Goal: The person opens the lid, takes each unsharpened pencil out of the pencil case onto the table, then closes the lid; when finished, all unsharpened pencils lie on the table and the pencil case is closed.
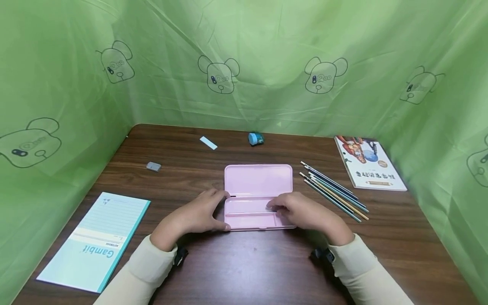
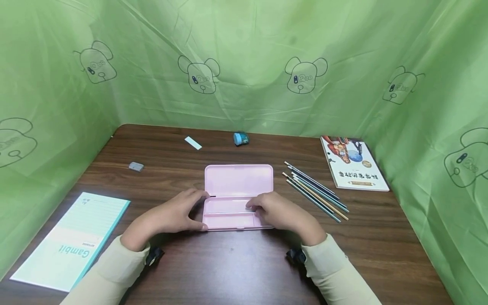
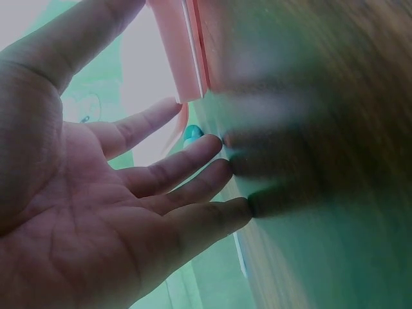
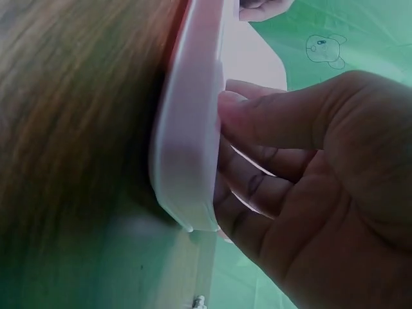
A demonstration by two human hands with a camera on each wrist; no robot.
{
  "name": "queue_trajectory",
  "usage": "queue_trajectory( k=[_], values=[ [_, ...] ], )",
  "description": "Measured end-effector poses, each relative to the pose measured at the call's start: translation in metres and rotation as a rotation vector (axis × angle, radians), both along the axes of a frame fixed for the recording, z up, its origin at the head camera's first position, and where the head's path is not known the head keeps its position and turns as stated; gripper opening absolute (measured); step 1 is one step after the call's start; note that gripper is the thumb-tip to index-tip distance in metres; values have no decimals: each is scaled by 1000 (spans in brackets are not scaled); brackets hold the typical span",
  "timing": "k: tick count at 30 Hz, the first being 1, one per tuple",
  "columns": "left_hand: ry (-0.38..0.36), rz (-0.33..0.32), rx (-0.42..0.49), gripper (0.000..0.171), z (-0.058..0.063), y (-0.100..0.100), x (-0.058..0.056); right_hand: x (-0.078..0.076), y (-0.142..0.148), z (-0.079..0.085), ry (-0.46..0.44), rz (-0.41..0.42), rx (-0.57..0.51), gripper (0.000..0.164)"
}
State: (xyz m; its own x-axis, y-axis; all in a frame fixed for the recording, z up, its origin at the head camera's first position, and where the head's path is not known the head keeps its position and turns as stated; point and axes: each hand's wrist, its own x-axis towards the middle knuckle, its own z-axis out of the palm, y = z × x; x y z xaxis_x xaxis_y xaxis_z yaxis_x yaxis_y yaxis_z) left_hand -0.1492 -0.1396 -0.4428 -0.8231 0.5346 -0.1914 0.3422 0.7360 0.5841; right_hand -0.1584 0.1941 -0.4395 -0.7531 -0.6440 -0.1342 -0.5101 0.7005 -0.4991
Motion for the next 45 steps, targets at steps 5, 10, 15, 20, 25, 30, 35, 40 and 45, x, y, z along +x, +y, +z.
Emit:
queue_trajectory(
  k=[5,10,15,20,25,30,35,40,45],
  values=[
    [2,0,2,81,1,0,0,-1,0,-5,26,61,-2,40],
    [19,-1,7,79,0,0,1,0,-1,-6,46,80,11,44],
    [26,0,9,79,-1,0,1,0,0,-8,40,81,1,48],
    [13,2,9,79,-1,-1,0,-1,0,-7,12,60,-24,49],
    [7,3,7,79,0,0,1,-2,2,-6,3,33,-57,48],
    [1,4,0,79,1,1,1,-1,13,6,32,-6,-134,44],
    [-3,-5,5,80,1,2,-1,1,45,31,104,-153,-219,37],
    [6,-10,5,80,0,0,0,6,90,48,140,-418,-198,34],
    [16,-12,3,81,-2,-1,1,11,122,35,110,-582,-133,32]
  ],
)
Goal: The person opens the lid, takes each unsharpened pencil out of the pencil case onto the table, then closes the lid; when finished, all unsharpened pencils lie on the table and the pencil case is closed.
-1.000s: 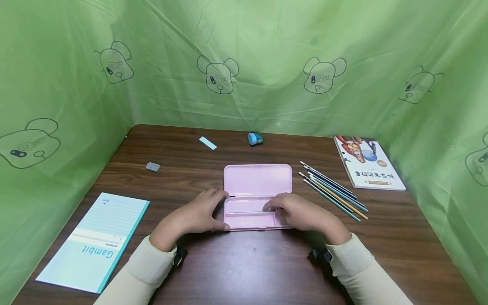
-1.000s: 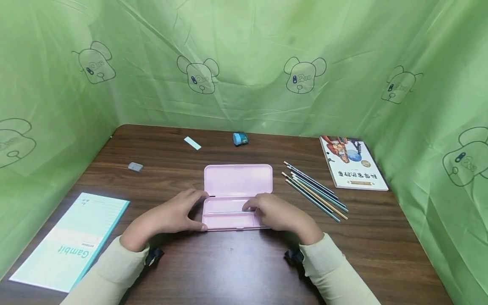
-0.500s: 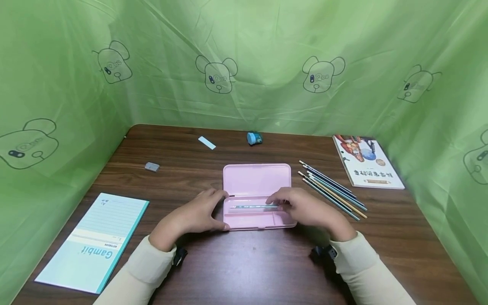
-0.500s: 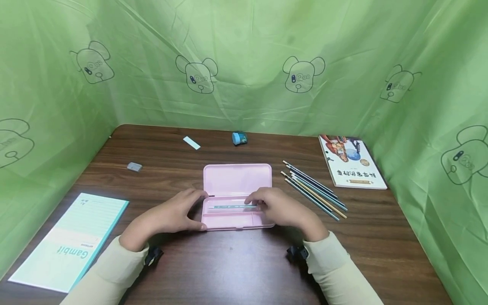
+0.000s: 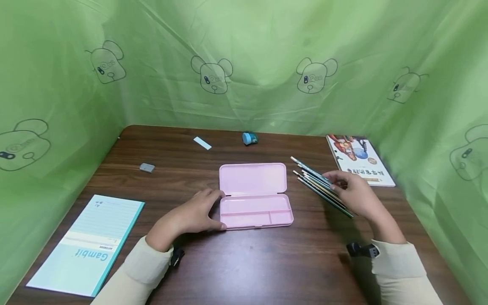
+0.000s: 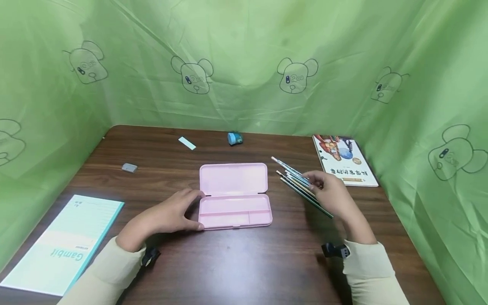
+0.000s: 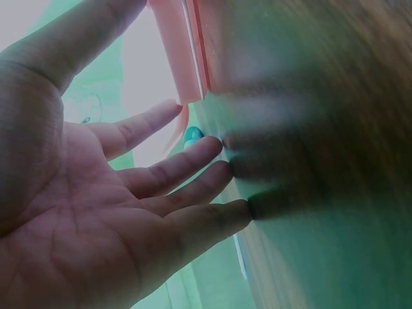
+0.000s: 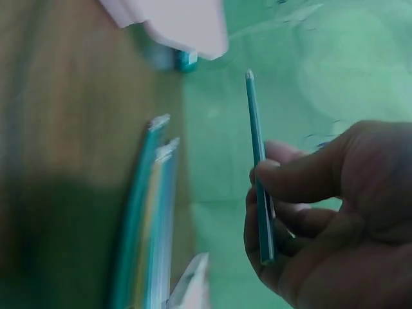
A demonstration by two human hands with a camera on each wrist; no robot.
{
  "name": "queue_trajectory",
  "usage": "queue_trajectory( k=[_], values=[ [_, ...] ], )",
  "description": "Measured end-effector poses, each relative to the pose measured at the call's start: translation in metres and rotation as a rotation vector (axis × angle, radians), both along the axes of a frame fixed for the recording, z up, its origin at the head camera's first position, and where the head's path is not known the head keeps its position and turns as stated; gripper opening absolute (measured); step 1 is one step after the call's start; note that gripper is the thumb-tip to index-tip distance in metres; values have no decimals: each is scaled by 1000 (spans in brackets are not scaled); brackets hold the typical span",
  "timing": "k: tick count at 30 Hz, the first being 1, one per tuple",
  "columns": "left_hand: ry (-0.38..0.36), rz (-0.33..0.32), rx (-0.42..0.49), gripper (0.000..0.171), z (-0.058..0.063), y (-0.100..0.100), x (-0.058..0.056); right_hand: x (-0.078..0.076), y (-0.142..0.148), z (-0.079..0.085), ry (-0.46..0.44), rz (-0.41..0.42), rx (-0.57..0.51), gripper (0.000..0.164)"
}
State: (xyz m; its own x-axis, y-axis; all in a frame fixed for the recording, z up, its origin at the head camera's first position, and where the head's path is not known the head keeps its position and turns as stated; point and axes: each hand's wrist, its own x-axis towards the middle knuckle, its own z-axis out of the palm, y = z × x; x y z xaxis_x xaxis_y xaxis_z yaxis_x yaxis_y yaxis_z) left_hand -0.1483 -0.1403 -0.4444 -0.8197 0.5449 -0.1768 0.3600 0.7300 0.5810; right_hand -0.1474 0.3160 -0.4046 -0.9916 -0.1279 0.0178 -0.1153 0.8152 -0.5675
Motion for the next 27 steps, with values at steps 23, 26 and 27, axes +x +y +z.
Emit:
queue_trajectory(
  k=[23,26,27],
  values=[
    [4,10,1,82,0,0,1,7,0,-55,16,4,116,31],
    [6,7,1,82,-1,0,1,7,-1,-55,25,11,120,32],
    [7,7,1,82,-1,-1,1,7,-2,-55,26,10,121,32]
  ],
)
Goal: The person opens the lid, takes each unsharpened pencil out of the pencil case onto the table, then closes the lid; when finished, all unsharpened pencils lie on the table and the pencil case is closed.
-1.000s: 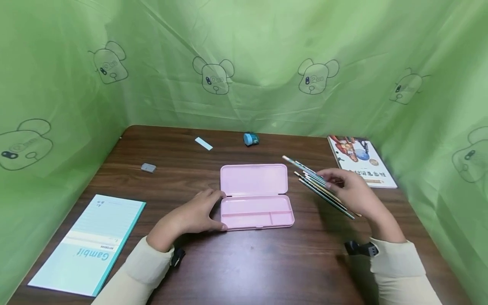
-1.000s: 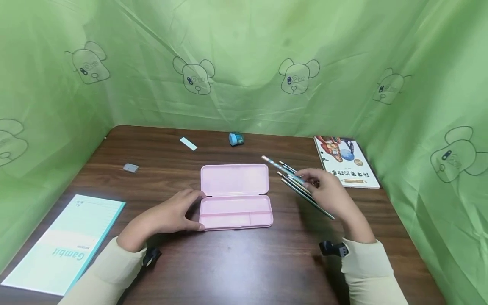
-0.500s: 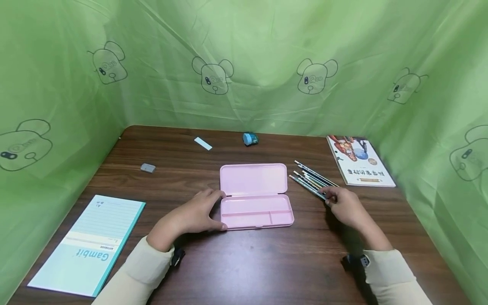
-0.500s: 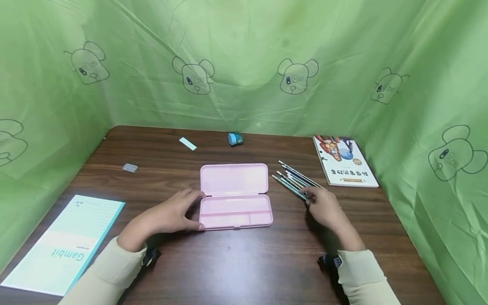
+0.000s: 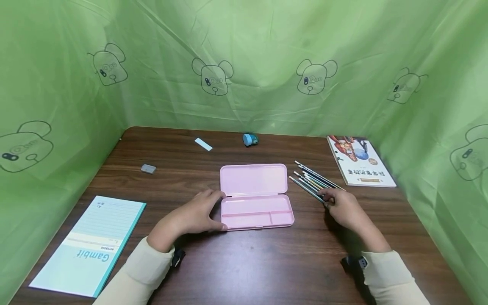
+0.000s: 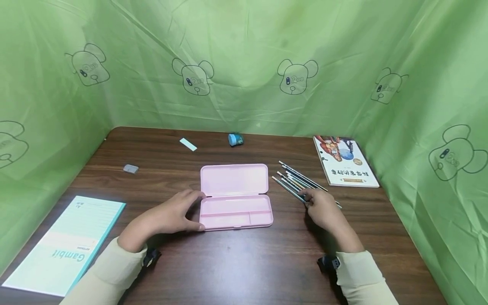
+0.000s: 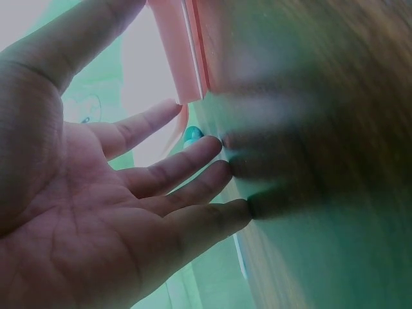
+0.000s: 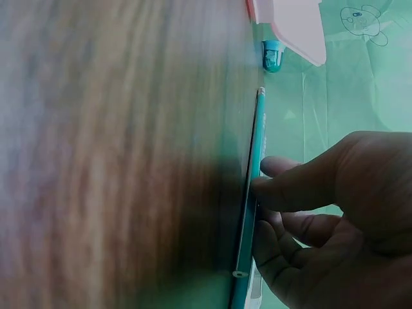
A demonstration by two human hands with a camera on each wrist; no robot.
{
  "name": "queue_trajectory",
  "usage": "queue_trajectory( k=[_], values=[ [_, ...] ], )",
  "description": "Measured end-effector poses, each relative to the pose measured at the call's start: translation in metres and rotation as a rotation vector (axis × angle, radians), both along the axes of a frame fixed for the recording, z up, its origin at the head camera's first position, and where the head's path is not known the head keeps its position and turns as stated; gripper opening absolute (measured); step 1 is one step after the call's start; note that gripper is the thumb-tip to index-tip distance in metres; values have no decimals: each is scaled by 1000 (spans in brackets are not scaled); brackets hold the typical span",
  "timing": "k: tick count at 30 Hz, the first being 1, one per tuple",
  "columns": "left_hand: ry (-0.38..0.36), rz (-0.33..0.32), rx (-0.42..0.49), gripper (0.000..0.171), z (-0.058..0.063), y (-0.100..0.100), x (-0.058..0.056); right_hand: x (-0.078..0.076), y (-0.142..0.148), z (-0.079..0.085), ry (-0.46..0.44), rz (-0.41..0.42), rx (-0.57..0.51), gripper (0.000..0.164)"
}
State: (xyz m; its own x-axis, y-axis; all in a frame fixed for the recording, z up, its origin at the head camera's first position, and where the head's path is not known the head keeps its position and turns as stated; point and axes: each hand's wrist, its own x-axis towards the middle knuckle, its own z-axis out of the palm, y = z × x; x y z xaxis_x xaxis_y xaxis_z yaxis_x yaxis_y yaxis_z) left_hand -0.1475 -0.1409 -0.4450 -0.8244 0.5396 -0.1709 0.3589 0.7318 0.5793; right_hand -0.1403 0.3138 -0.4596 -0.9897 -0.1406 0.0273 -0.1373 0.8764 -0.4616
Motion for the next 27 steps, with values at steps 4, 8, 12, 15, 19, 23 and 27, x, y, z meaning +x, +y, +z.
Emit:
queue_trajectory(
  k=[4,8,12,15,19,23,27],
  values=[
    [0,3,-1,82,1,-1,1,-1,-2,0,-6,5,4,34],
    [-12,12,-7,82,2,-1,2,-3,-2,4,-1,13,12,31],
    [-26,11,-11,83,2,1,1,-7,-10,13,34,18,3,25],
    [-32,2,-5,83,1,2,-1,-15,-24,19,54,33,-37,24],
    [-34,-1,-1,82,0,1,-1,-34,-50,24,3,63,-144,40],
    [-29,5,-4,82,0,-1,0,-52,-75,26,-108,75,-256,63],
    [-21,5,-5,83,1,-3,0,-59,-92,27,-149,80,-320,65]
  ],
)
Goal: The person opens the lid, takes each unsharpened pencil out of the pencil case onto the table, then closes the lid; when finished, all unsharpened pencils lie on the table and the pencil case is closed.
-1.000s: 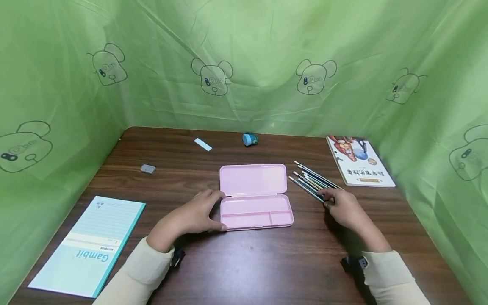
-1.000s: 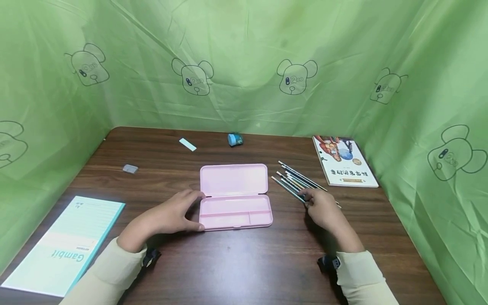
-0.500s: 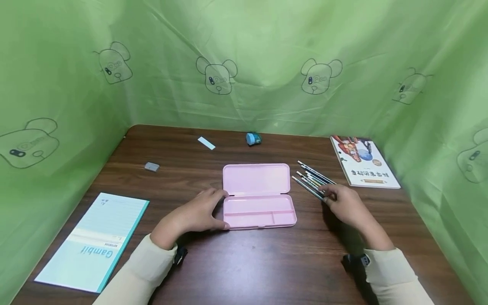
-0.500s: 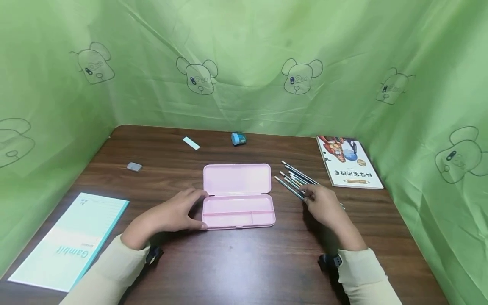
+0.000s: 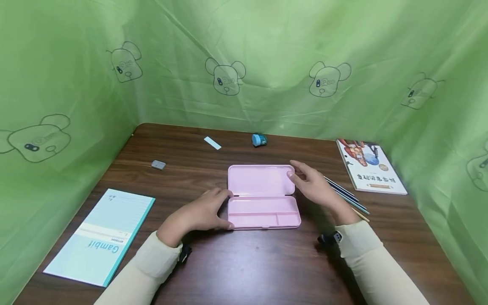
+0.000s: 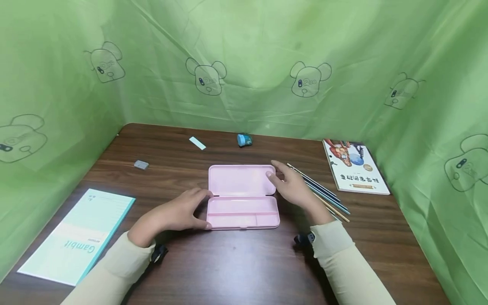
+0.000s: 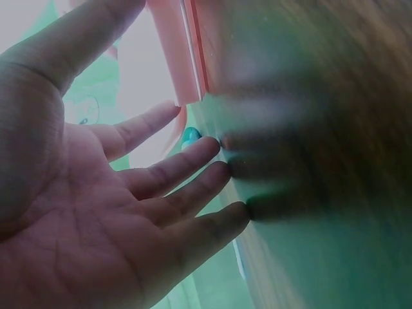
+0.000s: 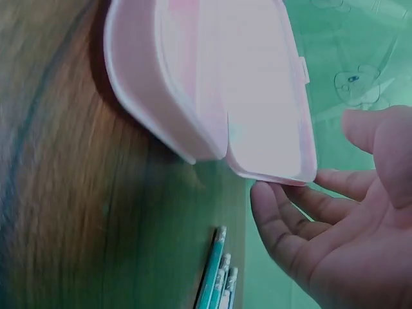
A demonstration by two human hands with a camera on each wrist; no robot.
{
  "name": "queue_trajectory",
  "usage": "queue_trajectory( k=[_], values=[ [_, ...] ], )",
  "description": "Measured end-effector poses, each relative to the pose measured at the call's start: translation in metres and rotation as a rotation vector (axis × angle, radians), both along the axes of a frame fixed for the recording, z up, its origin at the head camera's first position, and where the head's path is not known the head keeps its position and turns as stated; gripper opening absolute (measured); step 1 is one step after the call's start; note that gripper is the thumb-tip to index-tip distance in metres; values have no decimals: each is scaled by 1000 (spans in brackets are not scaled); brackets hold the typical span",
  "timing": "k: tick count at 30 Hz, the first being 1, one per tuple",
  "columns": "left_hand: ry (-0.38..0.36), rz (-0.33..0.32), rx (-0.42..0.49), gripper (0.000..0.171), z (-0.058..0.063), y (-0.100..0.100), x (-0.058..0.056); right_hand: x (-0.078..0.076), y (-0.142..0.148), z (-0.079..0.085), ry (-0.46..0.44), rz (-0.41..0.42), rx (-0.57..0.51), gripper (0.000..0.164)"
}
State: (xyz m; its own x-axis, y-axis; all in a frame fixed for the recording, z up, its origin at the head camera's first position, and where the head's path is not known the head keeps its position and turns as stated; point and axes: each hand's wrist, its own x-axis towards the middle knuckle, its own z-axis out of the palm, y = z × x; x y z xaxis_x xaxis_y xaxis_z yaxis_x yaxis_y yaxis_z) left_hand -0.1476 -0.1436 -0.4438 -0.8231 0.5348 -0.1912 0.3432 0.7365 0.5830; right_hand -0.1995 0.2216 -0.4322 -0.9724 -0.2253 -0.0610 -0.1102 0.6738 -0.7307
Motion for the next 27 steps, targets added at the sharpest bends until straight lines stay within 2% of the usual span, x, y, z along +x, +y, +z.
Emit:
queue_trajectory(
  k=[5,8,10,13,17,19,21,24,27],
  values=[
    [12,10,-8,84,3,4,0,18,0,6,68,4,-95,51],
    [32,14,-22,86,2,4,1,37,2,5,152,19,-77,34],
    [58,6,-31,90,1,4,4,51,2,1,227,49,-13,23],
    [52,19,-34,104,3,3,12,68,-1,-8,331,108,106,13],
    [53,10,-24,113,14,13,21,75,-11,-15,447,187,255,8],
    [90,-18,-40,106,17,25,21,73,-19,-18,461,193,334,18],
    [127,-50,-79,96,15,38,19,69,-26,-22,447,192,414,35],
    [146,-76,-184,85,6,56,16,65,-35,-29,368,202,507,62],
    [124,-80,-280,83,0,69,15,63,-40,-32,283,223,545,74]
  ],
)
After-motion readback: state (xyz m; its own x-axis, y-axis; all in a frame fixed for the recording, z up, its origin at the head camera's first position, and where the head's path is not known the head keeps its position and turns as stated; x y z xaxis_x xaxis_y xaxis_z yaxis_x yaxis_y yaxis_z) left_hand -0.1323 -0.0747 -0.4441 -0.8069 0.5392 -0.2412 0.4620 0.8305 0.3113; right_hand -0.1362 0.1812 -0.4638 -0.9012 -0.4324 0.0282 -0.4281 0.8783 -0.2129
